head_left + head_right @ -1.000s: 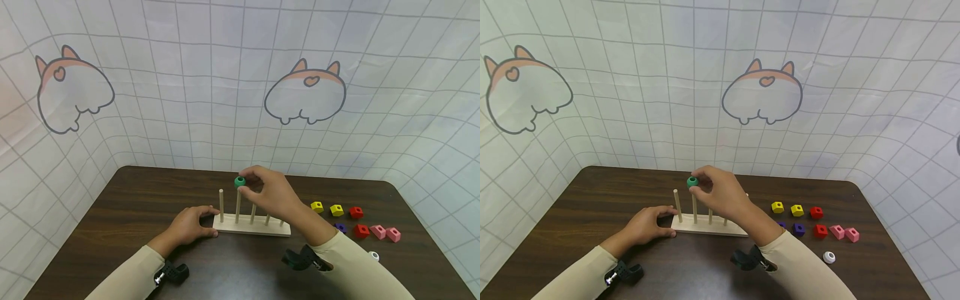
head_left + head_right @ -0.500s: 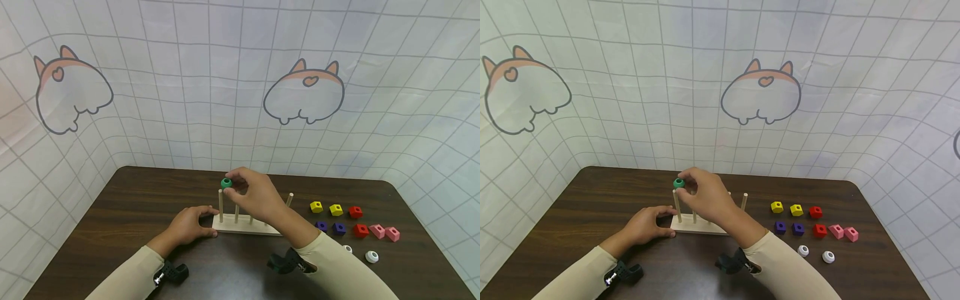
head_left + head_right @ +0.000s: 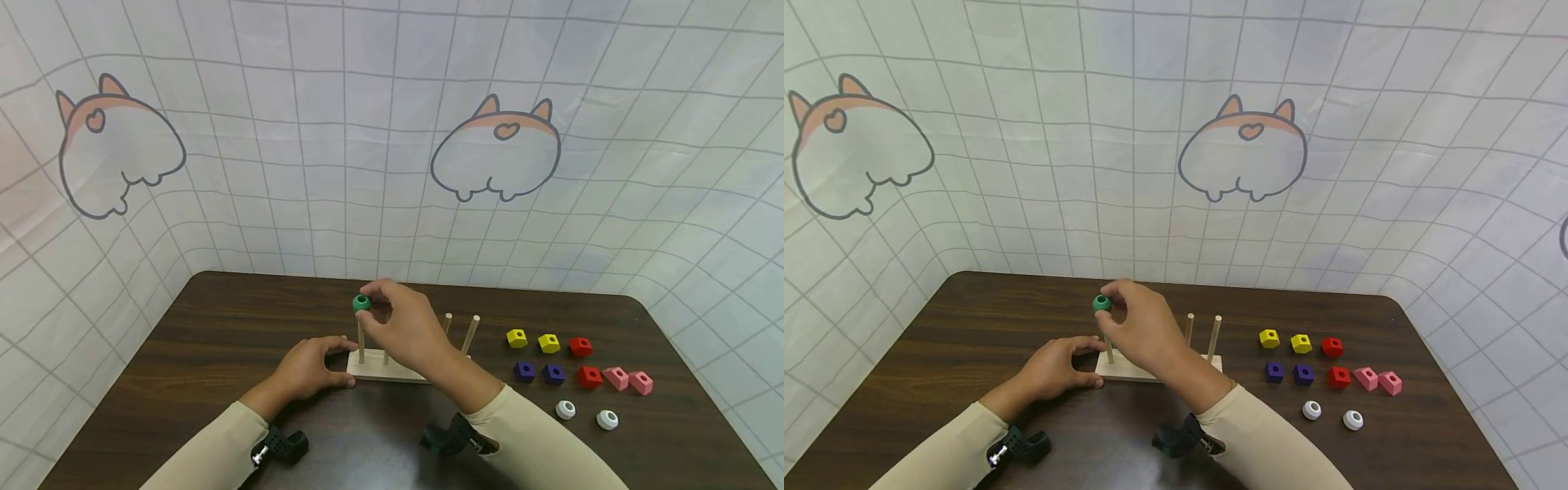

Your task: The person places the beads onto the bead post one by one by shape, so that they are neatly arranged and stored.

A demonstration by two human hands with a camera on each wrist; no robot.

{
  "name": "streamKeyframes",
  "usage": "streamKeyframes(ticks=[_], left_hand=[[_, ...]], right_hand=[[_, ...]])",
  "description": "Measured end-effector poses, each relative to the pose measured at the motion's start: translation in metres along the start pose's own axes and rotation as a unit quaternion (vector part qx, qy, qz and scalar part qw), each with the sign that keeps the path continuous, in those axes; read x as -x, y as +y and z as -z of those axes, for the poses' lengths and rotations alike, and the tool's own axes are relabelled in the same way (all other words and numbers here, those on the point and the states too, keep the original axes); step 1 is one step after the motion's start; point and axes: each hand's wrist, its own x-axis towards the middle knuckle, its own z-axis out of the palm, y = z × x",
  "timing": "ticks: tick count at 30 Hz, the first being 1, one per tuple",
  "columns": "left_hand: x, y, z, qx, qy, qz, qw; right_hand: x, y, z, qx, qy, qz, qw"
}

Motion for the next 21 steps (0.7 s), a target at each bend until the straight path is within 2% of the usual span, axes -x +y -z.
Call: streamKeyframes(ticks=[8, 17, 21], left_hand=[[-0.001, 0.001, 0.000, 0.001, 0.002, 0.012, 0.9999], [-0.003, 0.003, -0.001, 0.008, 0.005, 0.016, 0.9998], [-0.004, 0.003, -0.002, 0.005, 0.006, 0.009, 0.9999]], right_hand=[[0.002, 0.000, -0.013, 0.021, 0.031, -0.018, 0.9992], [0.010, 0.016, -0.029, 0.004, 0.082, 0.010, 0.9966], [0.010, 0.024, -0.033, 0.004, 0.093, 0.009, 0.9956]])
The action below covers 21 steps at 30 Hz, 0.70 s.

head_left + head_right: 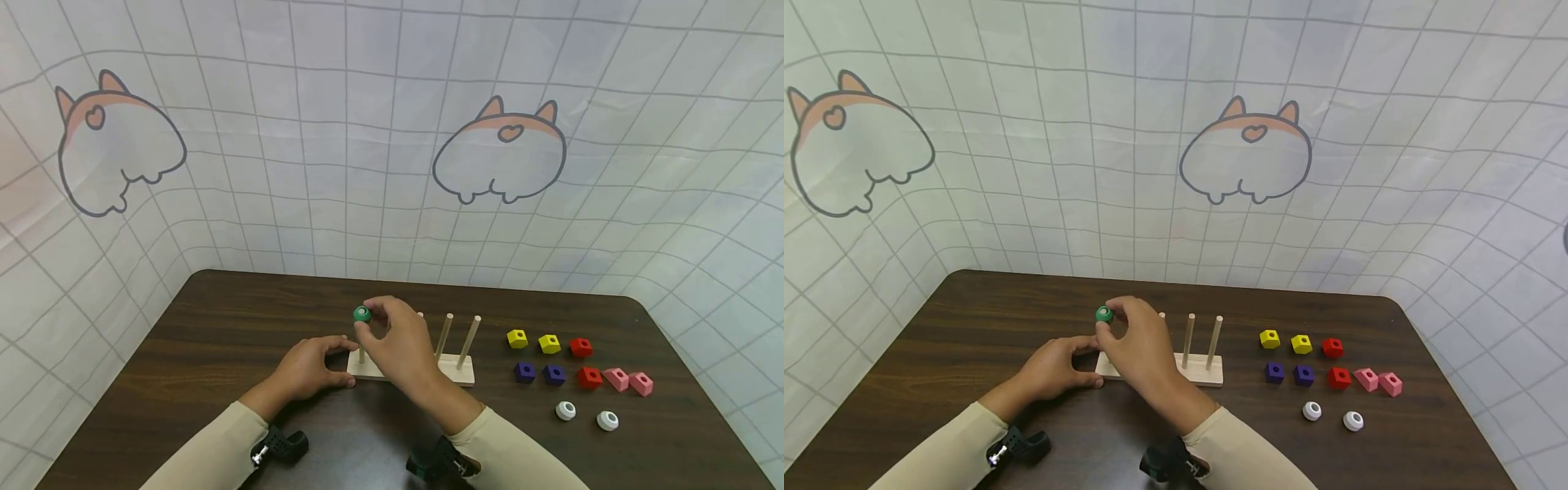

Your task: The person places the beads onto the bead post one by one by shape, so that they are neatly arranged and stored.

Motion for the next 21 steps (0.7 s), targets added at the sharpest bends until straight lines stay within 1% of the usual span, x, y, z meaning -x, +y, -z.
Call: streamKeyframes(ticks=[4, 8, 11, 18, 21], left_hand=[[0.000, 0.000, 0.000, -0.005, -0.001, -0.007, 1.0000], [0.000, 0.001, 0.001, -0.007, -0.003, -0.006, 1.0000], [0.000, 0.001, 0.001, -0.011, -0.003, -0.006, 0.9999], [0.000, 0.002, 0.001, -0.014, 0.000, 0.000, 0.9999], [0.000, 0.001, 0.001, -0.011, 0.001, 0.000, 0.9999]], right_hand=[[0.003, 0.006, -0.005, 0.004, 0.007, -0.007, 0.9999], [0.006, 0.012, -0.009, -0.019, 0.012, -0.007, 0.9997], [0.008, 0.014, -0.010, -0.041, 0.013, -0.016, 0.9989], [0.014, 0.018, -0.016, -0.077, -0.001, -0.078, 0.9940], [0.016, 0.022, -0.021, -0.084, -0.004, -0.095, 0.9919]])
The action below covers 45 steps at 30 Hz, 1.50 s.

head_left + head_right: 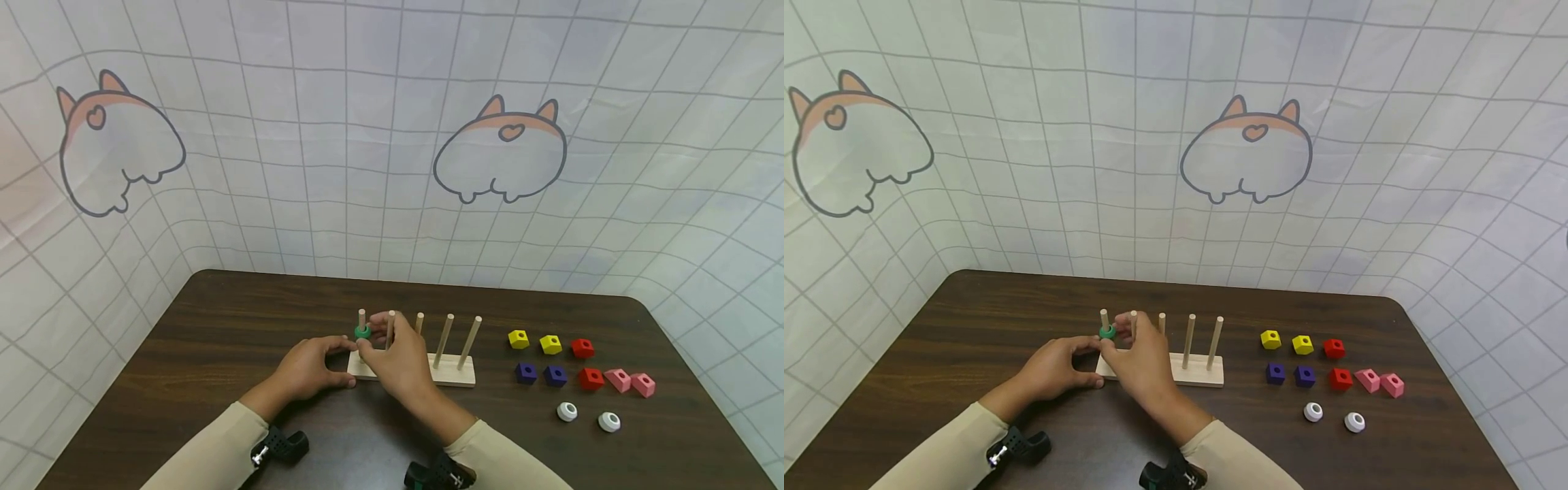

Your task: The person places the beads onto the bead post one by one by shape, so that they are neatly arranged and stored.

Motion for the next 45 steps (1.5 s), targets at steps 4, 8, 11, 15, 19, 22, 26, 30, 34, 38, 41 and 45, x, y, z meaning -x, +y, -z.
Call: streamKeyframes(ticks=[4, 8, 11, 15, 19, 22, 26, 30, 34, 38, 41, 45], left_hand=[[-0.001, -0.002, 0.000, -0.002, 0.003, -0.006, 1.0000], [0.000, -0.002, -0.001, -0.005, 0.005, -0.005, 1.0000], [0.000, -0.001, -0.001, -0.007, 0.004, 0.003, 1.0000], [0.000, 0.000, -0.001, -0.009, 0.003, 0.009, 0.9999], [-0.001, 0.000, 0.000, -0.011, 0.005, 0.003, 0.9999], [-0.001, 0.000, 0.001, -0.012, 0.007, -0.001, 0.9999], [-0.002, -0.001, 0.001, -0.012, 0.007, -0.004, 0.9999], [-0.001, 0.000, 0.001, -0.012, 0.007, -0.004, 0.9999], [-0.001, 0.000, 0.001, -0.011, 0.009, -0.004, 0.9999], [-0.001, 0.000, 0.000, -0.012, 0.008, -0.003, 0.9999], [0.000, 0.000, 0.000, -0.013, 0.009, -0.002, 0.9999], [-0.001, 0.000, 0.000, -0.012, 0.007, -0.001, 0.9999]], right_hand=[[0.002, 0.007, -0.004, -0.003, 0.004, -0.012, 0.9999], [0.004, 0.014, -0.008, -0.005, 0.004, -0.018, 0.9998], [0.006, 0.019, -0.011, -0.005, 0.005, -0.025, 0.9997], [0.008, 0.027, -0.016, 0.005, 0.000, -0.037, 0.9993], [0.009, 0.035, -0.020, 0.024, -0.003, -0.038, 0.9990], [0.010, 0.038, -0.022, 0.033, 0.002, -0.033, 0.9989], [0.010, 0.039, -0.024, 0.040, 0.010, -0.026, 0.9988], [0.011, 0.040, -0.024, 0.044, 0.011, -0.024, 0.9987], [0.011, 0.041, -0.025, 0.047, 0.008, -0.022, 0.9986], [0.012, 0.041, -0.024, 0.053, 0.004, -0.021, 0.9984], [0.013, 0.040, -0.024, 0.049, 0.001, -0.018, 0.9986], [0.016, 0.040, -0.022, 0.034, -0.005, -0.010, 0.9993]])
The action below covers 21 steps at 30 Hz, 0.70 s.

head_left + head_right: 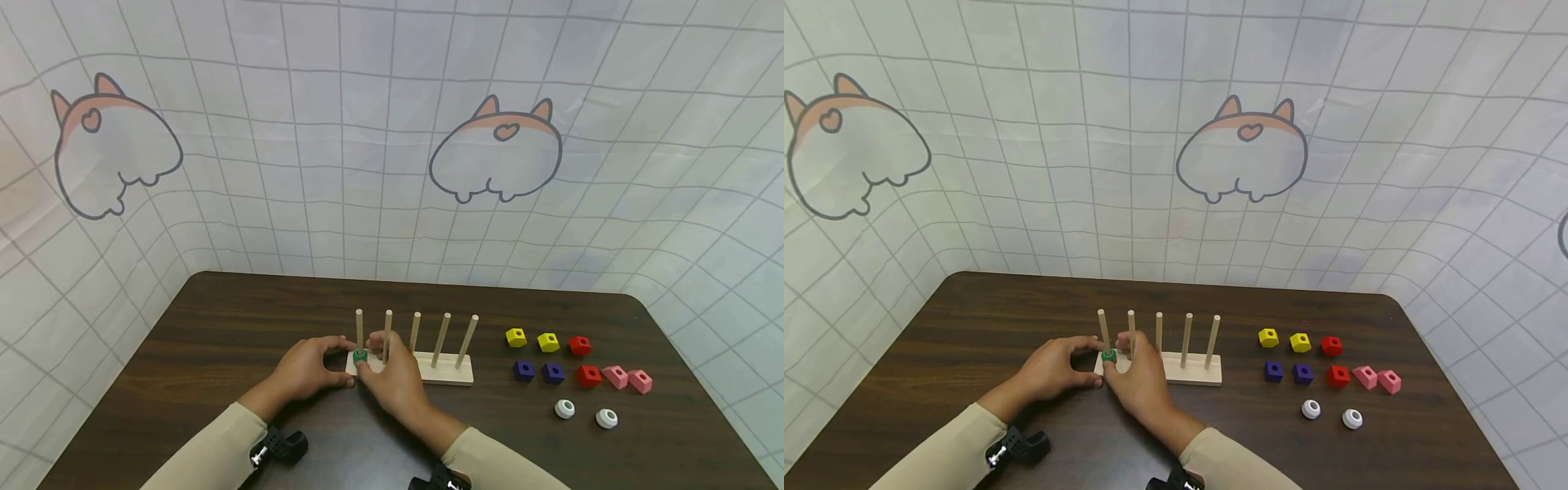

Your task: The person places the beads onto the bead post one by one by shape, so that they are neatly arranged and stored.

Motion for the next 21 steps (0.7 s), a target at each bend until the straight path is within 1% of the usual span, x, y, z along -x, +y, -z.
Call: streamKeyframes(ticks=[2, 4, 7, 10, 14, 17, 21], left_hand=[[0.000, 0.000, 0.000, 0.000, -0.001, -0.003, 1.0000], [-0.001, 0.000, 0.000, 0.000, -0.001, -0.005, 1.0000], [-0.001, -0.001, 0.000, -0.003, 0.000, -0.008, 1.0000], [-0.001, -0.001, 0.000, -0.006, 0.000, -0.008, 1.0000], [-0.001, -0.001, 0.000, -0.007, 0.001, -0.008, 0.9999], [-0.001, -0.001, 0.000, -0.007, 0.003, -0.006, 1.0000], [0.000, 0.000, 0.000, -0.005, 0.002, 0.001, 1.0000]], right_hand=[[0.002, 0.000, 0.003, -0.001, -0.005, 0.007, 1.0000], [0.004, 0.001, 0.007, -0.003, -0.021, 0.013, 0.9997], [0.006, 0.002, 0.017, 0.002, -0.059, 0.015, 0.9982], [0.008, 0.001, 0.027, 0.007, -0.103, 0.013, 0.9946], [0.014, 0.002, 0.040, 0.016, -0.141, 0.017, 0.9898], [0.019, 0.005, 0.050, 0.008, -0.152, 0.036, 0.9878], [0.027, 0.013, 0.066, 0.006, -0.149, 0.060, 0.9870]])
